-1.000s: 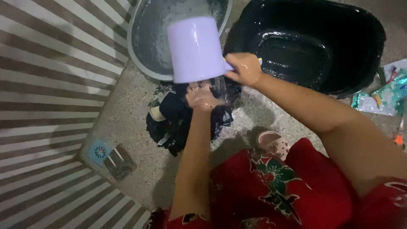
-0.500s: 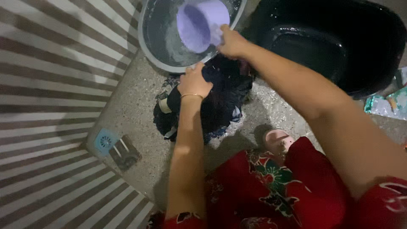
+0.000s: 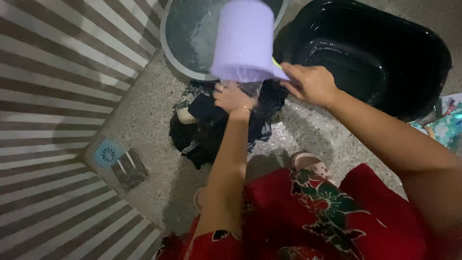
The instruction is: The person washes garments by hand inside a tub filled with soapy water, scrubs several individual pieces of clothing, and then uses a small plastic scoop to pour water from a larger container to rinse them.
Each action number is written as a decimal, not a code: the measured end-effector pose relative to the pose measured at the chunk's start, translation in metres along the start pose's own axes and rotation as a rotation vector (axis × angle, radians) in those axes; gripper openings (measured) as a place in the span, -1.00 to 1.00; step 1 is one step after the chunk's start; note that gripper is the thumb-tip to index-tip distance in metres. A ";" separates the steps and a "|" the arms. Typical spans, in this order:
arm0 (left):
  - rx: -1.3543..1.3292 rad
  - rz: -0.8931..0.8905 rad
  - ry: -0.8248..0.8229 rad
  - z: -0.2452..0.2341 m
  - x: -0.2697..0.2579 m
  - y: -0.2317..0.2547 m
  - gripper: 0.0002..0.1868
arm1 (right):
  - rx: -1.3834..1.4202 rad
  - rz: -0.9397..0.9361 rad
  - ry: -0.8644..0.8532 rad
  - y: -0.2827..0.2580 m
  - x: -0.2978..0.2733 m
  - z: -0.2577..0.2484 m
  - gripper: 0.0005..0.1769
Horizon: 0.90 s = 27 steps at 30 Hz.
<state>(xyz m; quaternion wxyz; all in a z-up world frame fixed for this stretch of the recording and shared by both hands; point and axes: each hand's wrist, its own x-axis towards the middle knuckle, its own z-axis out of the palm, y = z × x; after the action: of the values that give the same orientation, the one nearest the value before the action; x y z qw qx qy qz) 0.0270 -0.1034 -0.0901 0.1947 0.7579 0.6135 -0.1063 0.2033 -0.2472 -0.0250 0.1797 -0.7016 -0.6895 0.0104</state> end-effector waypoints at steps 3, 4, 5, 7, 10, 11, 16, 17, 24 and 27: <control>-0.105 0.096 0.116 0.011 -0.005 -0.003 -0.35 | -0.045 -0.119 0.008 0.005 0.006 0.005 -0.46; -0.100 0.097 0.116 0.010 -0.004 -0.005 -0.35 | -0.064 -0.188 0.054 0.009 0.011 0.008 -0.35; -0.095 0.124 0.134 0.009 -0.005 -0.009 -0.26 | -0.060 -0.184 0.053 0.012 0.018 0.014 -0.35; -0.084 0.153 0.150 0.009 -0.006 -0.011 -0.02 | -0.155 0.014 0.142 0.016 0.045 0.033 -0.34; -0.027 0.162 0.088 0.018 -0.001 -0.007 -0.15 | -0.267 0.151 0.210 0.032 0.097 0.064 -0.27; 0.001 0.166 0.125 0.025 -0.002 -0.006 -0.14 | -0.284 0.289 0.075 0.038 0.117 0.076 -0.16; 0.099 0.191 0.248 0.038 0.001 -0.006 0.02 | -0.233 0.458 -0.463 0.037 0.142 0.115 -0.39; 0.099 0.181 0.215 0.037 0.002 -0.006 0.02 | -0.077 0.390 -0.360 0.036 0.137 0.111 -0.42; 0.030 0.144 0.149 0.025 0.002 -0.009 0.03 | 0.864 0.417 -0.203 0.020 0.074 0.046 -0.29; -0.196 0.075 0.194 0.013 0.006 -0.012 0.18 | 0.442 0.035 0.003 0.021 0.034 0.020 -0.31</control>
<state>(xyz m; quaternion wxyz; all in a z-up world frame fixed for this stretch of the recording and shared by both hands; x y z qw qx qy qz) 0.0178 -0.1020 -0.1062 0.2113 0.7645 0.6081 0.0351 0.2202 -0.2088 -0.0417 0.3301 -0.6569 -0.6579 0.1634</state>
